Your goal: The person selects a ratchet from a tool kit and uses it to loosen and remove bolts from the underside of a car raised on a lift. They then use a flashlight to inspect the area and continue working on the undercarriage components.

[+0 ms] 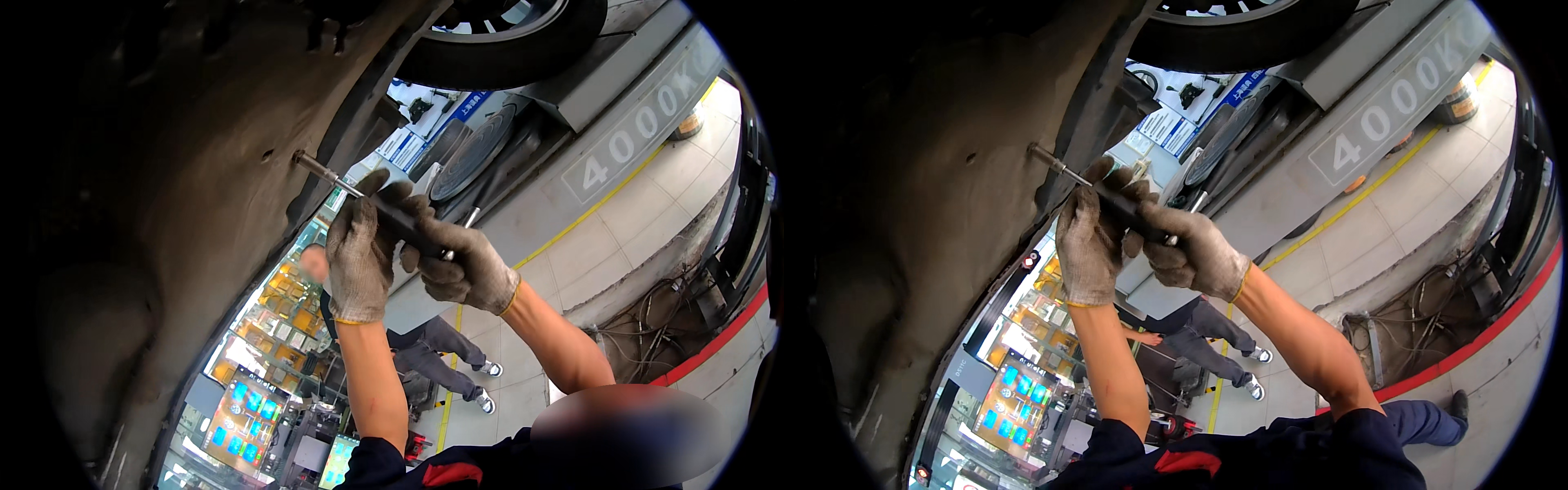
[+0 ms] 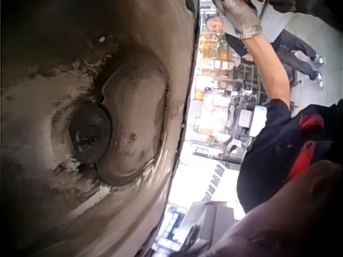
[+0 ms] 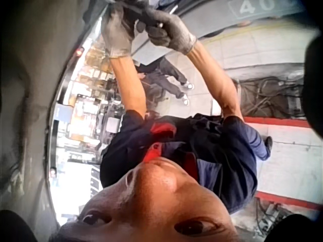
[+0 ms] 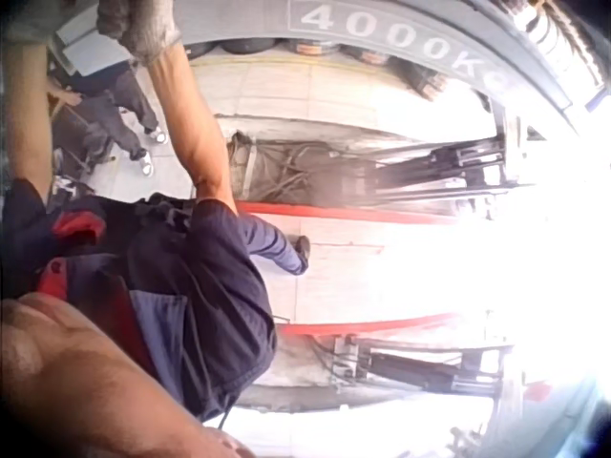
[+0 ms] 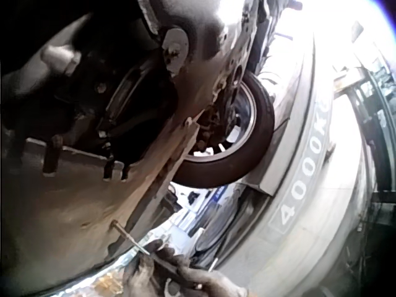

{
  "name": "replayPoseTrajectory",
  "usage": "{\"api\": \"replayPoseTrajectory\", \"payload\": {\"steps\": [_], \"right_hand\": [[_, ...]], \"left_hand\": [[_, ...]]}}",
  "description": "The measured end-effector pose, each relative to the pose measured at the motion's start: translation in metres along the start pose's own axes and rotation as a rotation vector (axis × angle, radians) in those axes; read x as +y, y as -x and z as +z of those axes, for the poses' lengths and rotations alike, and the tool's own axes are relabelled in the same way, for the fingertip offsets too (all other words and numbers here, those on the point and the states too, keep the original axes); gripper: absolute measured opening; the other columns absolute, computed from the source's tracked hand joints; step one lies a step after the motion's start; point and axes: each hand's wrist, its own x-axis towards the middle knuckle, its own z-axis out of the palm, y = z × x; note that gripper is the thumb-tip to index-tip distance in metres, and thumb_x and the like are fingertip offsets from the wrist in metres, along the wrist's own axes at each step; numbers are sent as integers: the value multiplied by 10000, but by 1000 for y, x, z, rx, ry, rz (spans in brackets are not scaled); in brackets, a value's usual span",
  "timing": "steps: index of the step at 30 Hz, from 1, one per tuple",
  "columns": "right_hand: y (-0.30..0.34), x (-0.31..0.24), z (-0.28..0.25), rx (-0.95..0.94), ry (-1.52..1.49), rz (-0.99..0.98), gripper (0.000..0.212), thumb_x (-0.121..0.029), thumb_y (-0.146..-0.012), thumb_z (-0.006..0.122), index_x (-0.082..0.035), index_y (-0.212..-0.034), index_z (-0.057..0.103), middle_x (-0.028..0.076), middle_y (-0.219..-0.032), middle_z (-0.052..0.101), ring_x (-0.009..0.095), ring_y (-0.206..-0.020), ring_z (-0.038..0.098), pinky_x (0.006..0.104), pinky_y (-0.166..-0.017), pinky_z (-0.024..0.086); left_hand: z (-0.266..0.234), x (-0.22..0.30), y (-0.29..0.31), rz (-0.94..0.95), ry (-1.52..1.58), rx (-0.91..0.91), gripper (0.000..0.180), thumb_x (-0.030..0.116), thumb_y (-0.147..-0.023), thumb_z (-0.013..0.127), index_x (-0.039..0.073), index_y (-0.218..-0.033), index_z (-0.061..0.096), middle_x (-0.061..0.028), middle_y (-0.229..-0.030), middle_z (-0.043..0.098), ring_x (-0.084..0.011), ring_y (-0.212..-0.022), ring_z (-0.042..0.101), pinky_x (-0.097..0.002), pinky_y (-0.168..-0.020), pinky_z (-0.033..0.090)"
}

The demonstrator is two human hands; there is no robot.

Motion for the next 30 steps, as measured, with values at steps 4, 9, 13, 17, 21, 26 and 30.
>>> {"api": "replayPoseTrajectory", "payload": {"steps": [4, 9, 13, 17, 21, 26, 30], "right_hand": [[4, 15, 28, 704, 1723, -746, 390, -377, -943, 689, -10, -1073, 668, 186, -681, 660, 357, -611, 675, 420, -601, 559], [-13, 8, 23, 520, 1234, -500, 410, -395, -974, 667, 11, -1030, 687, 215, -769, 669, 374, -720, 682, 426, -638, 542], [13, 23, 21, 602, 1370, -744, 321, -283, -986, 689, -12, -1151, 644, 188, -787, 668, 303, -640, 669, 392, -607, 522], [21, 16, 37, 620, 1385, -831, 285, -234, -939, 734, -31, -1118, 644, 205, -789, 666, 395, -684, 671, 414, -614, 531], [17, 15, 38, 659, 1428, -772, 311, -232, -916, 758, -37, -1123, 630, 176, -734, 655, 373, -641, 666, 430, -582, 522], [17, 4, 36, 665, 1608, -870, 340, -286, -883, 774, -52, -1078, 624, 137, -671, 627, 355, -609, 655, 441, -529, 503], [15, 6, 40, 596, 1268, -566, 301, -321, -971, 691, -32, -1044, 652, 52, -619, 583, 237, -520, 589, 381, -502, 471]], "left_hand": [[-7, -10, -6, -9, -297, 194, 427, 358, -1029, 626, -47, -1162, 620, -122, -985, 661, -260, -925, 680, -400, -832, 569], [-11, -7, 7, 52, -422, 410, 539, 448, -1005, 616, -44, -1223, 632, -152, -1049, 708, -239, -929, 712, -358, -843, 590], [9, 9, 5, -45, -315, 189, 522, 368, -1060, 555, -54, -1365, 515, -171, -1160, 655, -283, -992, 700, -417, -869, 595], [22, 16, -3, 30, -429, 118, 484, 328, -1066, 537, -41, -1378, 504, -164, -1166, 628, -305, -991, 694, -475, -852, 607], [16, 22, -8, -27, -232, 194, 476, 338, -1069, 531, -45, -1352, 528, -156, -1106, 636, -299, -937, 701, -468, -825, 608], [26, 24, -18, 41, -361, 299, 490, 349, -1086, 488, -56, -1359, 525, -173, -1088, 649, -298, -864, 710, -467, -831, 602], [5, 38, -46, 75, -363, 370, 501, 386, -1086, 474, -41, -1344, 529, -148, -1072, 640, -273, -860, 679, -457, -848, 604]]}}
